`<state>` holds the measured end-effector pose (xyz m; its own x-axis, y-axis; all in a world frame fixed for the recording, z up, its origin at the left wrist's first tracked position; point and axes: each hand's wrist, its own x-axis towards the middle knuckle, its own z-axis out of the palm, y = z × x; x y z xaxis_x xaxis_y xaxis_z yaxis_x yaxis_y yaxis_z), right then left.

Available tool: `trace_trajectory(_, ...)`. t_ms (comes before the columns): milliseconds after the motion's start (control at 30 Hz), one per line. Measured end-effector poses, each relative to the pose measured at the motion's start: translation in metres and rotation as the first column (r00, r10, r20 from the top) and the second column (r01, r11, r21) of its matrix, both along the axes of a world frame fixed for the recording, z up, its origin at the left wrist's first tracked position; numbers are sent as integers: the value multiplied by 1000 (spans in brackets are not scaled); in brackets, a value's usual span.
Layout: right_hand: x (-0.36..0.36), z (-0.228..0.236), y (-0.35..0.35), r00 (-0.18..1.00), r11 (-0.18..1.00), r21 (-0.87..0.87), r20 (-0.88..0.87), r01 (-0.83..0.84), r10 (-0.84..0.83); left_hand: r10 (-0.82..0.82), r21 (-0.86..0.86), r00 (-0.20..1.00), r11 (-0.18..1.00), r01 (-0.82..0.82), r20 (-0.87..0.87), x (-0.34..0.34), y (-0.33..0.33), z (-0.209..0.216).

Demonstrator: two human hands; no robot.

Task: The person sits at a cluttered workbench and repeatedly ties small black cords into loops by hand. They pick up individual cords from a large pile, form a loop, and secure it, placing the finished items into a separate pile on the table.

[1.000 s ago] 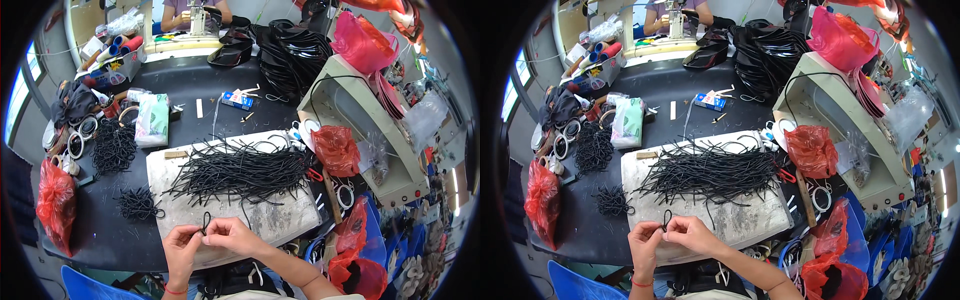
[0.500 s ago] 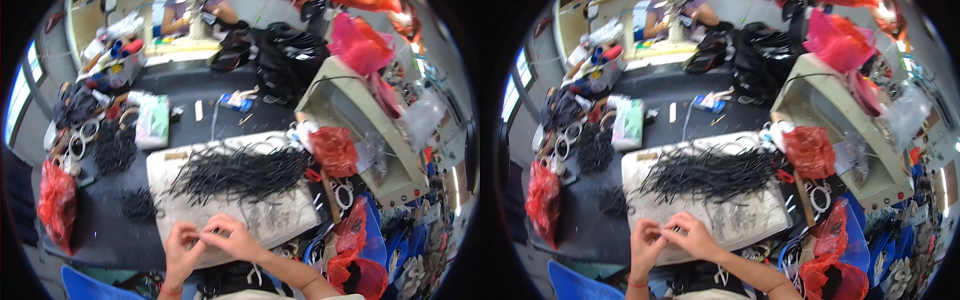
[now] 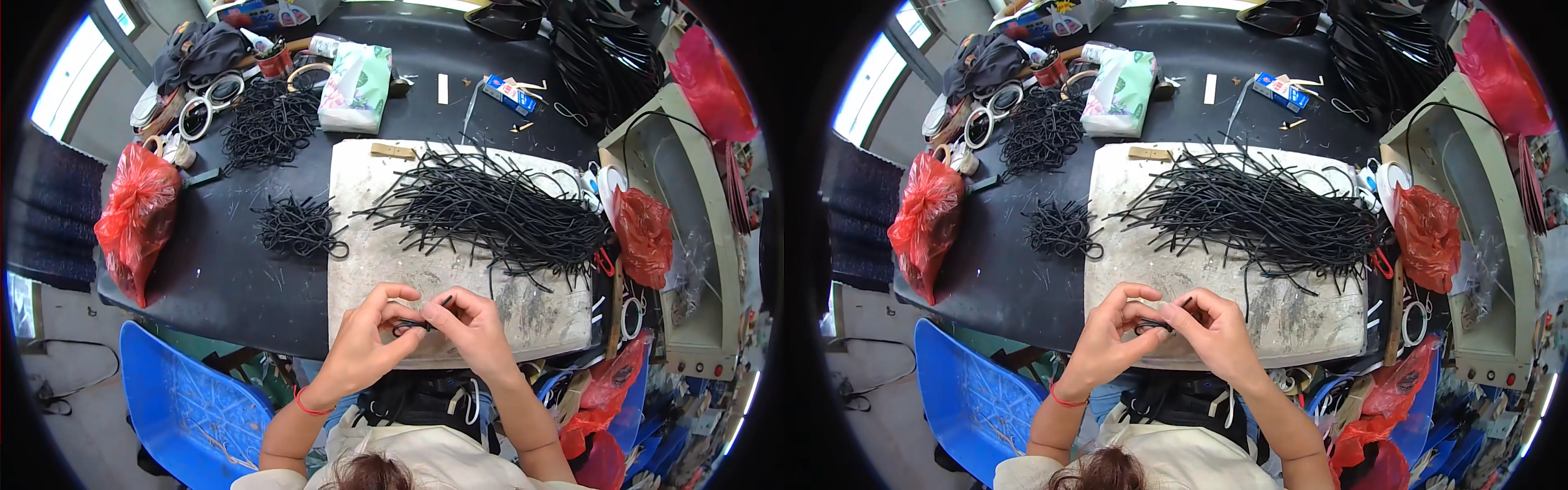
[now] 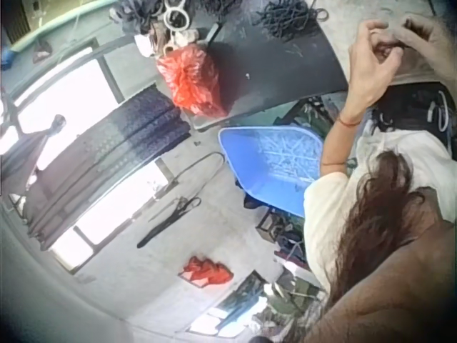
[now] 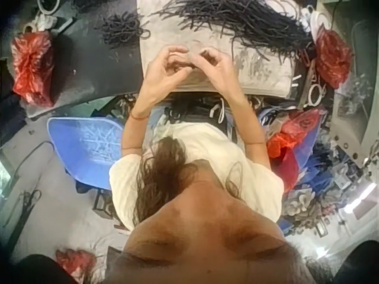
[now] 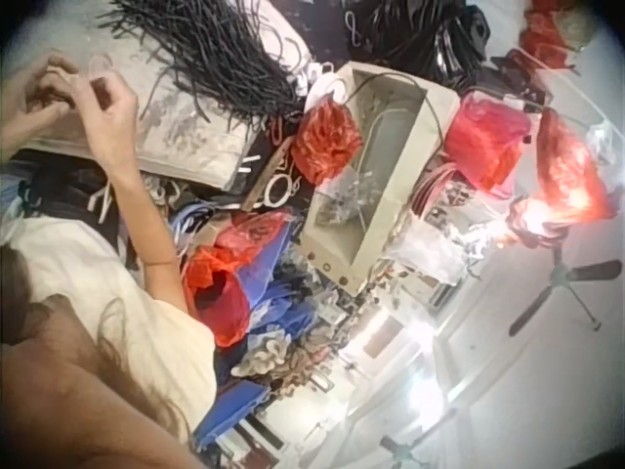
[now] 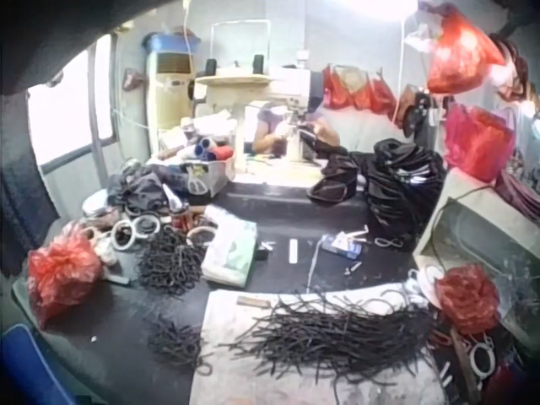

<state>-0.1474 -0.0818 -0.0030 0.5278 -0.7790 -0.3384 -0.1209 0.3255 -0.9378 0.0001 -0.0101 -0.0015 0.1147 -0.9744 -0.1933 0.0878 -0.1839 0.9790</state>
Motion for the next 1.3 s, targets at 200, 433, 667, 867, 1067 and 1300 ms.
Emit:
trace_trajectory(200,4,-12,3,988,993,-67,126,101,-92,-27,195,951,977,91,-308,2,0,-5)
trace_trajectory(433,4,-12,5,987,989,-116,141,91,-74,-114,196,857,950,241,-502,-2,3,1)
trace_trajectory(667,3,-9,7,989,977,-202,142,74,-46,-120,164,929,969,187,-351,-6,8,10)
trace_trajectory(867,2,-7,0,993,960,-257,79,107,-90,-55,106,981,992,75,-184,-14,14,3)
trace_trajectory(1067,8,-4,3,985,976,-161,114,144,-126,-29,120,991,992,45,-131,-11,15,4)
trace_trajectory(1300,-3,1,1,987,999,-14,157,41,-38,17,50,981,999,-7,-195,-10,10,-7)
